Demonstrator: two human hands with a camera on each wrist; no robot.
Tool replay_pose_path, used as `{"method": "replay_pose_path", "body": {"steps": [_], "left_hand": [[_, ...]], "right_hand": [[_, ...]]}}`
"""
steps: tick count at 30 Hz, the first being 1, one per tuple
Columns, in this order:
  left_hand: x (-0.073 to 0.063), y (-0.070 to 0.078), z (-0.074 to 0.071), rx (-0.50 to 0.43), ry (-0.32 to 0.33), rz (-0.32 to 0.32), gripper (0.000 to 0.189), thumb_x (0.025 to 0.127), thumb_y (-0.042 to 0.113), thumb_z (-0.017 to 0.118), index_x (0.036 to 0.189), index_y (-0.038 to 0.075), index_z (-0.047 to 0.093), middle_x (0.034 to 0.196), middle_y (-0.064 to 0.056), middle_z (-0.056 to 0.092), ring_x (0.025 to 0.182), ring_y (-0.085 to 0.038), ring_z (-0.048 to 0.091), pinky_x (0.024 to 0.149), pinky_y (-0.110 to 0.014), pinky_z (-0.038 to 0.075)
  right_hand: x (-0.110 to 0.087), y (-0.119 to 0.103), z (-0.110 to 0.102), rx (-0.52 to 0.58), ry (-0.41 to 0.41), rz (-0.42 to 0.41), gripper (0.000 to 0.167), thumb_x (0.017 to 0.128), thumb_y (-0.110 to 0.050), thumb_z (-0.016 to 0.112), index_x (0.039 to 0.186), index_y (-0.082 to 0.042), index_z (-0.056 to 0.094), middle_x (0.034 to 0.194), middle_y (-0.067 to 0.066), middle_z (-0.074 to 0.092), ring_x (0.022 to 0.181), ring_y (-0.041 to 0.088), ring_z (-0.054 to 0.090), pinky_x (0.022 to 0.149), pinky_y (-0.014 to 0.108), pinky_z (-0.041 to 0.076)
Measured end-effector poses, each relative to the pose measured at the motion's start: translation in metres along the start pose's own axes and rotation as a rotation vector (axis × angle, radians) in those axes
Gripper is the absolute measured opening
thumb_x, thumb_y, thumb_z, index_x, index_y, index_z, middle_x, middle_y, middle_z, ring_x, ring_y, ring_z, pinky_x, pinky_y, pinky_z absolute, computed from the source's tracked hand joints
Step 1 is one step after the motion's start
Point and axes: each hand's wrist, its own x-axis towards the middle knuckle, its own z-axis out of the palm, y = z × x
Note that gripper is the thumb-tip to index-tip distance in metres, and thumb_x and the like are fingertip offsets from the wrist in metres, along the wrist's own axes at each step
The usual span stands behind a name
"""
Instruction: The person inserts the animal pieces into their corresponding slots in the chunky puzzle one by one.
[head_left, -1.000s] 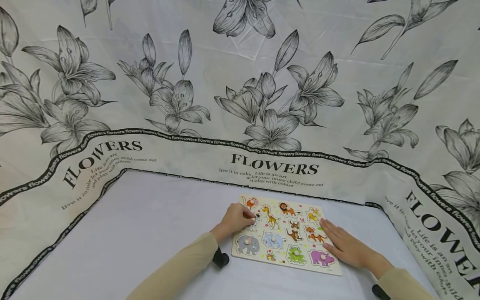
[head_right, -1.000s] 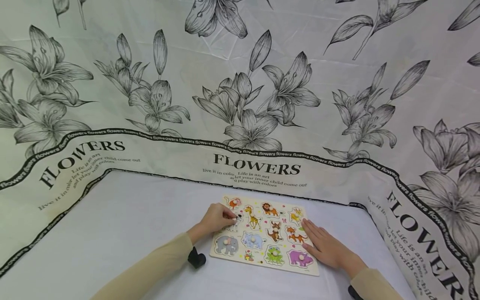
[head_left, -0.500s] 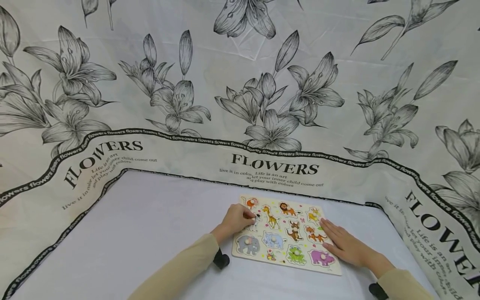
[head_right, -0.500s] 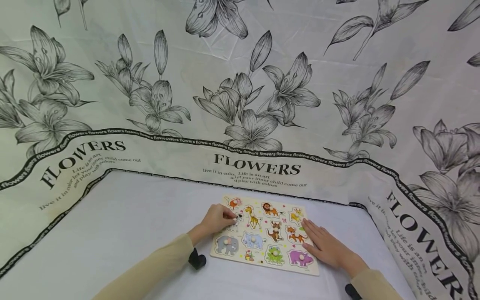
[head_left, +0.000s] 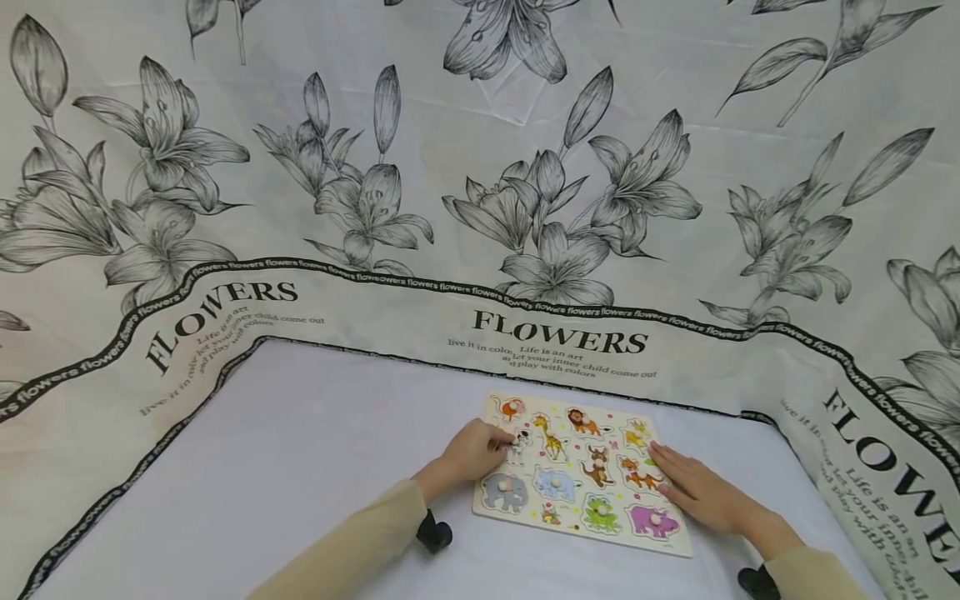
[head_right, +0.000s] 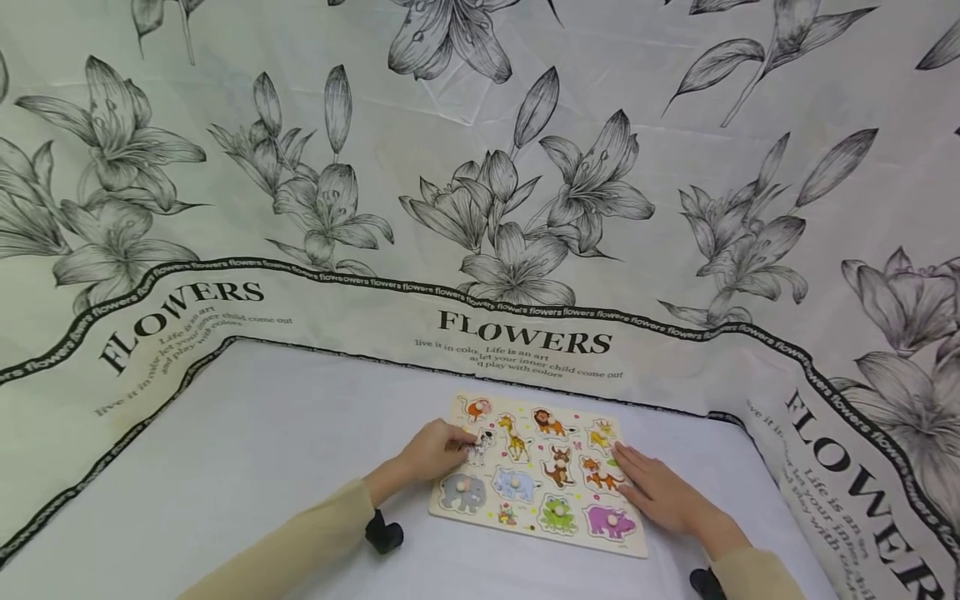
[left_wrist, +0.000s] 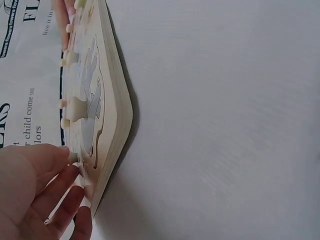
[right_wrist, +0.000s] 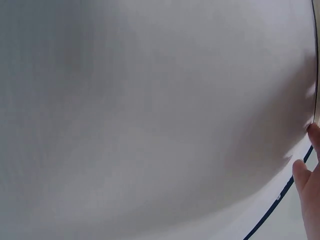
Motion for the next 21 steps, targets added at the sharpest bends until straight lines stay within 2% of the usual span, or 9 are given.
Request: {"method": "replay_pose_path", "body": {"steps": [1,4,6,7,9,13,18,19,21], "left_hand": [[-0.002,0.000,-0.001,0.006,-0.012,0.015,0.030,0.086,0.005,0.062,0.114,0.009,0.071,0.073,-0.003,0.061,0.062,-0.008,0.039,0.057,-0.019,0.032],[-0.008,0.001,-0.005,0.038,-0.036,0.052,0.029,0.088,0.004,0.059,0.116,0.006,0.069,0.098,-0.009,0.073,0.066,-0.010,0.053,0.064,-0.019,0.044],[-0.014,0.000,-0.008,0.068,-0.036,0.061,0.029,0.092,0.006,0.056,0.119,0.005,0.067,0.116,-0.010,0.070,0.086,-0.015,0.064,0.081,-0.025,0.052],[-0.017,-0.002,-0.010,0.080,-0.033,0.062,0.030,0.093,0.007,0.055,0.121,0.004,0.065,0.121,-0.011,0.067,0.098,-0.019,0.065,0.089,-0.029,0.051],[-0.024,-0.006,-0.013,0.114,-0.009,0.058,0.032,0.096,0.010,0.053,0.125,0.004,0.061,0.135,-0.011,0.058,0.121,-0.024,0.058,0.103,-0.037,0.045],[-0.037,-0.021,-0.024,0.201,0.070,0.061,0.039,0.097,0.015,0.052,0.135,0.005,0.053,0.147,-0.014,0.045,0.134,-0.031,0.046,0.108,-0.046,0.039],[-0.053,-0.039,-0.053,0.419,0.167,0.105,0.050,0.096,0.028,0.056,0.142,0.011,0.046,0.152,-0.014,0.038,0.139,-0.036,0.036,0.107,-0.054,0.036],[-0.055,-0.043,-0.060,0.461,0.179,0.112,0.052,0.096,0.032,0.055,0.144,0.012,0.045,0.153,-0.013,0.037,0.141,-0.036,0.034,0.108,-0.055,0.034],[-0.059,-0.050,-0.076,0.534,0.195,0.121,0.056,0.097,0.038,0.052,0.147,0.014,0.040,0.155,-0.013,0.032,0.144,-0.037,0.028,0.111,-0.058,0.029]], "right_hand": [[0.000,-0.001,0.000,-0.017,0.009,-0.004,0.059,0.100,-0.036,0.047,0.146,-0.002,0.037,0.152,0.022,0.035,0.135,0.046,0.034,0.119,0.030,0.012],[-0.001,-0.004,0.003,-0.056,0.020,0.020,0.057,0.101,-0.035,0.046,0.145,-0.001,0.038,0.151,0.022,0.036,0.135,0.045,0.036,0.120,0.030,0.013],[-0.002,-0.006,0.005,-0.089,0.024,0.035,0.055,0.101,-0.034,0.045,0.144,-0.001,0.039,0.150,0.022,0.037,0.135,0.044,0.038,0.113,0.051,0.027],[-0.002,-0.007,0.005,-0.102,0.026,0.033,0.054,0.101,-0.032,0.046,0.144,0.000,0.040,0.149,0.022,0.038,0.134,0.044,0.039,0.106,0.058,0.032],[-0.003,-0.008,0.006,-0.099,0.009,0.052,0.052,0.101,-0.030,0.046,0.144,-0.001,0.040,0.149,0.023,0.037,0.134,0.044,0.039,0.105,0.058,0.033],[-0.006,-0.009,0.004,-0.092,-0.019,0.053,0.048,0.101,-0.025,0.047,0.143,-0.002,0.042,0.147,0.024,0.040,0.131,0.046,0.041,0.103,0.058,0.037],[-0.010,-0.010,-0.004,-0.112,0.039,0.029,0.054,0.100,-0.032,0.049,0.145,-0.004,0.040,0.146,0.021,0.043,0.131,0.045,0.041,0.104,0.060,0.032],[-0.011,-0.009,-0.005,-0.125,0.059,0.026,0.057,0.099,-0.034,0.049,0.146,-0.005,0.037,0.148,0.020,0.041,0.134,0.045,0.038,0.106,0.061,0.029],[-0.013,-0.007,-0.007,-0.164,0.099,0.019,0.064,0.099,-0.039,0.048,0.151,-0.007,0.028,0.154,0.018,0.032,0.145,0.039,0.019,0.115,0.060,0.011]]}}
